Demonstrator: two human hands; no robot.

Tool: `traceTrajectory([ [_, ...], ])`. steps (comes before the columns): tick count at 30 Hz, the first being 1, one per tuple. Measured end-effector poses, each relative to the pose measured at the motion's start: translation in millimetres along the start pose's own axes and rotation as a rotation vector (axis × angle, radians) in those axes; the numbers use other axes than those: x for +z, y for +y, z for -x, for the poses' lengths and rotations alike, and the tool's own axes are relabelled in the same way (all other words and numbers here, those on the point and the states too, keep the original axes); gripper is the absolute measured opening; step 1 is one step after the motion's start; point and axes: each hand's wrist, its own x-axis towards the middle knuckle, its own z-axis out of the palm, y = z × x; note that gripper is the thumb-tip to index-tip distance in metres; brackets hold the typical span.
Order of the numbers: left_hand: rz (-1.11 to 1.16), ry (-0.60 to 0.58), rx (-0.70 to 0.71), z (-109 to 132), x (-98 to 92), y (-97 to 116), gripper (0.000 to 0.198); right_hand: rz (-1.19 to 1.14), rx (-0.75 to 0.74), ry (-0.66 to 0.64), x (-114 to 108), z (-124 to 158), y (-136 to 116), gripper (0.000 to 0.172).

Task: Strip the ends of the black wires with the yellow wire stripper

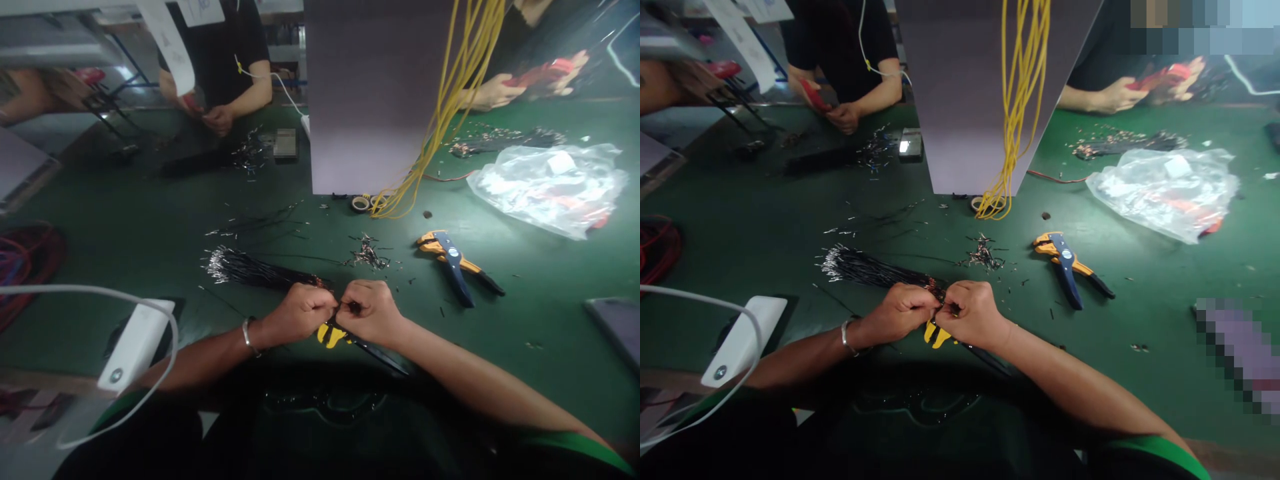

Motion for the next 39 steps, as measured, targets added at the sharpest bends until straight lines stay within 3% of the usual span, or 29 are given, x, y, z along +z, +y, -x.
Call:
traceTrajectory([
  [13, 0.108, -0.041, -0.191, -2.1, -4.5, 2.2, 0.019, -0.201, 0.132, -0.126, -3.9, -4.1, 5.0, 0.010],
  [16, 0.096, -0.025, -0.198, -3.2, -6.3, 3.7, 0.019, -0.197, 0.173, -0.146, -5.5, -3.8, 5.6, 0.010],
  [22, 0.072, -0.003, -0.180, -3.4, -7.3, 2.1, 0.018, -0.203, 0.117, -0.169, -7.7, -3.4, 5.1, 0.010],
  [29, 0.053, 0.008, -0.159, -2.8, -6.3, 1.7, 0.017, -0.208, 0.187, -0.172, -6.9, -5.3, 6.5, 0.011],
  [34, -0.021, -0.001, -0.069, -0.3, -5.0, 1.3, 0.019, -0.275, 0.283, -0.162, -7.9, -6.3, 5.3, 0.010],
  [39, -0.030, -0.006, -0.047, -1.0, -5.8, 3.0, 0.019, -0.455, 0.508, -0.191, -5.8, -5.8, 8.3, 0.010],
])
